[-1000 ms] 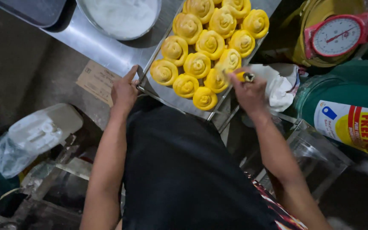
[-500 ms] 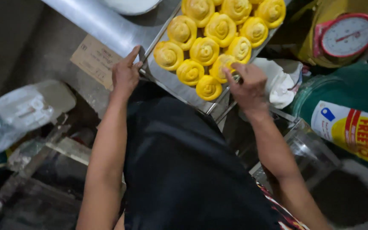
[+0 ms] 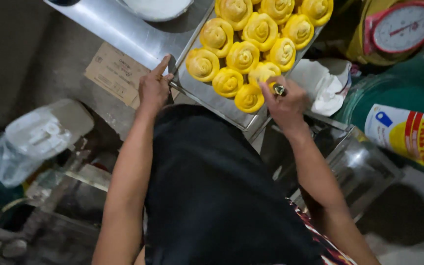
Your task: Apply yellow glaze or butter to the tops of rolled pastry dough using a brush.
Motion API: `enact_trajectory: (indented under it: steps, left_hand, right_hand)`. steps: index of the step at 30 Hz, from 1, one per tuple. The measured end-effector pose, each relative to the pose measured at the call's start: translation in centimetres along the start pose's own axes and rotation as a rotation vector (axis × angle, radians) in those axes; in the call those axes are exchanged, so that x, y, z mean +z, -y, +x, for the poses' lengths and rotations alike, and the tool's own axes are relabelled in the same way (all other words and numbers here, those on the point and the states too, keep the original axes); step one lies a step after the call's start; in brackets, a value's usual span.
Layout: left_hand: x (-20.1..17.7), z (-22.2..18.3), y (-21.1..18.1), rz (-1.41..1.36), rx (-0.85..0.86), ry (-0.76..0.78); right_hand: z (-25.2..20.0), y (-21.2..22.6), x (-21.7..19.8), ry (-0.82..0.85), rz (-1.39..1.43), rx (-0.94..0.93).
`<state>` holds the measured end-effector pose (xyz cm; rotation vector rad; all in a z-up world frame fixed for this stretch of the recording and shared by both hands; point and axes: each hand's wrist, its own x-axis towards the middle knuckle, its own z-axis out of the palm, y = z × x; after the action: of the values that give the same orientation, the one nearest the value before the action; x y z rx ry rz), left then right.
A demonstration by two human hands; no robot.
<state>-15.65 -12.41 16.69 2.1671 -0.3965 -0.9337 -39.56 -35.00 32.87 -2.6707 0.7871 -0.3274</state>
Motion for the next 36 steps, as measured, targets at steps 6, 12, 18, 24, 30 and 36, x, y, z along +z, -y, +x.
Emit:
enact_trajectory:
  steps: [6, 12, 18, 24, 30, 36]
  left_hand:
    - [-0.7, 0.4, 0.5, 0.021, 0.081, 0.019]
    - [-0.4, 1.3, 2.4, 0.057, 0.259, -0.003]
    - [-0.4, 2.2, 3.4, 0.043, 0.421, -0.043]
    - [-0.8, 1.5, 1.4, 0.032, 0.174, 0.09]
    - [-0.6, 1.6, 1.9, 0.01, 0.199, 0.07]
    - [0.4, 1.8, 2.8, 0.035, 0.193, 0.035]
  right_hand:
    - [-1.6, -0.3, -0.7, 0.108, -0.453, 0.065]
    - [-3.6, 4.9, 2.1, -0.041, 0.076, 0.282]
    - [-3.8, 6.9, 0.3, -0.014, -0.108, 0.303]
    - [-4.3, 6.5, 3.9, -0.184, 0.085, 0.229]
    - [-6.3, 5.4, 1.0, 0.052, 0.021, 0.405]
    - [-8.4, 3.8, 2.2, -0.402, 0.252, 0.419]
